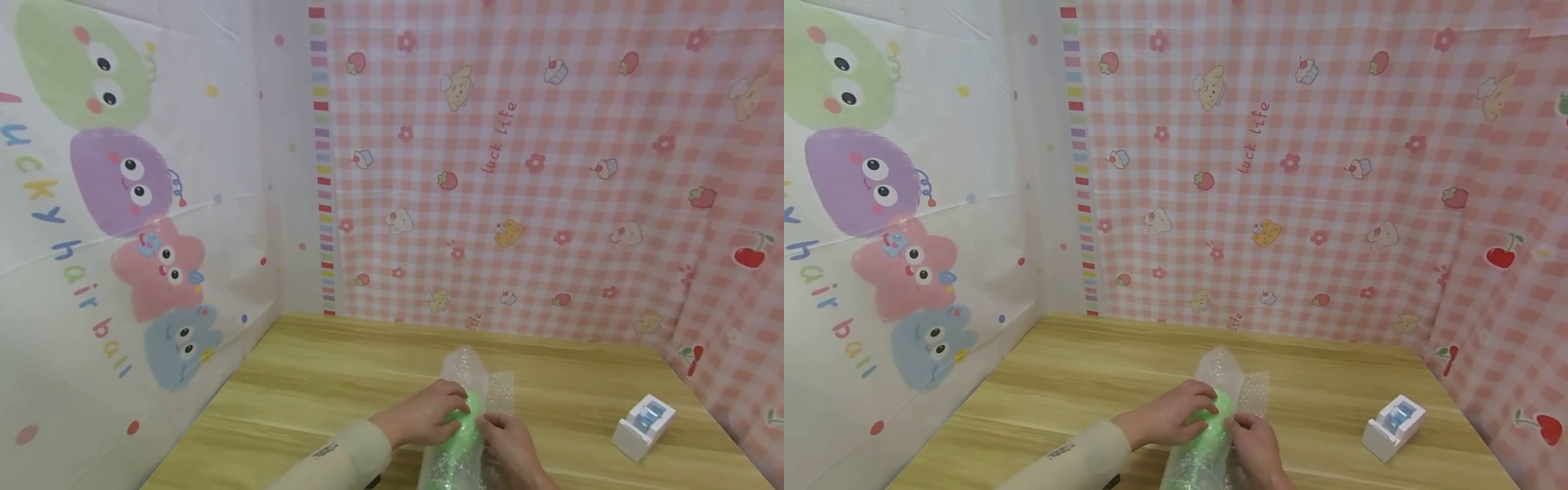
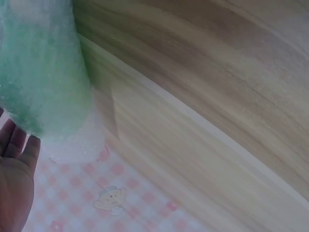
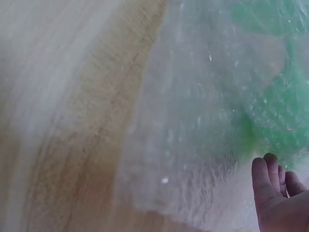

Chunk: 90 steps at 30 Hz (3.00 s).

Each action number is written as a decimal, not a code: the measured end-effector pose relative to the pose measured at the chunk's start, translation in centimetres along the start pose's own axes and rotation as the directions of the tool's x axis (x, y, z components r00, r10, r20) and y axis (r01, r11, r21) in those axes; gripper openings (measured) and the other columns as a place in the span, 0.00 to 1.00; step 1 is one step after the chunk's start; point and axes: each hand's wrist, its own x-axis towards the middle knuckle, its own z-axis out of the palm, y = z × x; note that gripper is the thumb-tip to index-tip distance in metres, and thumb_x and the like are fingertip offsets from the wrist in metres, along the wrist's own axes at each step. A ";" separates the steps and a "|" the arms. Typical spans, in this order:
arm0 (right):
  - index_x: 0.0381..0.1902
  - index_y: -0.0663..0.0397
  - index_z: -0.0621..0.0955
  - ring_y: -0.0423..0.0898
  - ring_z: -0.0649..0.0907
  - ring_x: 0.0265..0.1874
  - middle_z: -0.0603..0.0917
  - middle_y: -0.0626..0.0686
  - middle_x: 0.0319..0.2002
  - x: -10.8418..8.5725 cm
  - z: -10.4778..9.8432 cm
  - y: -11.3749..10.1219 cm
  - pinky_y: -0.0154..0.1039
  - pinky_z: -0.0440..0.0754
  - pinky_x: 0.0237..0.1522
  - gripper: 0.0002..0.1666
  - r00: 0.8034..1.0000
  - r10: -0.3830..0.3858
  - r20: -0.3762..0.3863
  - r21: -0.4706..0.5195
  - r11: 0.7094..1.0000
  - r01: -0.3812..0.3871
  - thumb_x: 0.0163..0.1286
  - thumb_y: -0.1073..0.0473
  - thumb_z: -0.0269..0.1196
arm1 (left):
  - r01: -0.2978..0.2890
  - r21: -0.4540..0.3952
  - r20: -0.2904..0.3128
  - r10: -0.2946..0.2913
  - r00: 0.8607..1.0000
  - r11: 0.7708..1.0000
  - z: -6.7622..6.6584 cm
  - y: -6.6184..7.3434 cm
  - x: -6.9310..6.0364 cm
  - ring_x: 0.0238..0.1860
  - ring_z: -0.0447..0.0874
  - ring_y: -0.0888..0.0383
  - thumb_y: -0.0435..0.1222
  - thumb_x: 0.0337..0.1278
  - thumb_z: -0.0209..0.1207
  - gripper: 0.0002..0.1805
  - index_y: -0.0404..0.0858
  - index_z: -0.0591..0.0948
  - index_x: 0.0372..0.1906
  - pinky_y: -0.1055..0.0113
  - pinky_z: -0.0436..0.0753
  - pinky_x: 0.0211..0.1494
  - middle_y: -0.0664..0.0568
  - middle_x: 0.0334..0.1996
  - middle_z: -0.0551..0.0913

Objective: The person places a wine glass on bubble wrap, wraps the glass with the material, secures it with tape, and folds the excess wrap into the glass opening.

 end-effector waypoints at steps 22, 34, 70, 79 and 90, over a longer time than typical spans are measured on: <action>0.57 0.89 0.64 0.54 0.84 0.41 0.83 0.68 0.42 -0.1 -0.3 1.2 0.50 0.84 0.44 0.25 0.991 -0.018 0.131 0.216 0.976 -0.011 0.77 0.65 0.48 | -0.051 0.013 0.045 0.051 0.998 0.999 -0.4 -0.4 0.0 0.66 0.69 0.56 0.34 0.61 0.58 0.21 0.42 0.81 0.59 0.68 0.66 0.69 0.50 0.64 0.76; 0.56 0.88 0.67 0.54 0.84 0.40 0.84 0.66 0.40 0.2 -0.3 1.2 0.47 0.85 0.41 0.25 0.997 -0.008 0.072 0.174 0.985 -0.005 0.75 0.65 0.52 | -0.021 0.020 0.061 0.020 0.998 1.000 -0.4 -0.2 0.4 0.68 0.66 0.57 0.34 0.62 0.60 0.19 0.43 0.82 0.58 0.69 0.66 0.69 0.51 0.64 0.72; 0.50 0.82 0.75 0.49 0.81 0.33 0.82 0.61 0.36 -0.3 0.2 0.0 0.43 0.81 0.35 0.17 0.998 -0.017 -0.053 -0.082 0.997 0.013 0.69 0.69 0.56 | 0.006 0.022 0.056 -0.007 0.998 1.000 -0.5 0.0 0.0 0.66 0.68 0.58 0.37 0.67 0.58 0.18 0.42 0.80 0.59 0.68 0.68 0.68 0.53 0.64 0.75; 0.49 0.81 0.76 0.48 0.79 0.32 0.81 0.58 0.33 -0.3 -0.6 0.4 0.41 0.81 0.32 0.19 0.999 0.021 -0.030 -0.012 1.000 -0.021 0.67 0.67 0.54 | -0.052 0.136 0.059 0.045 0.997 0.989 -0.1 0.8 1.0 0.65 0.70 0.59 0.37 0.68 0.57 0.17 0.42 0.81 0.59 0.72 0.68 0.67 0.54 0.62 0.76; 0.54 0.85 0.72 0.49 0.83 0.38 0.84 0.61 0.40 -0.6 -0.8 0.0 0.45 0.84 0.37 0.29 0.999 0.014 0.050 0.039 0.999 -0.016 0.74 0.57 0.58 | 0.004 0.051 0.016 -0.005 1.000 0.999 0.1 1.0 0.7 0.66 0.68 0.58 0.37 0.67 0.59 0.18 0.41 0.79 0.60 0.69 0.70 0.66 0.52 0.63 0.74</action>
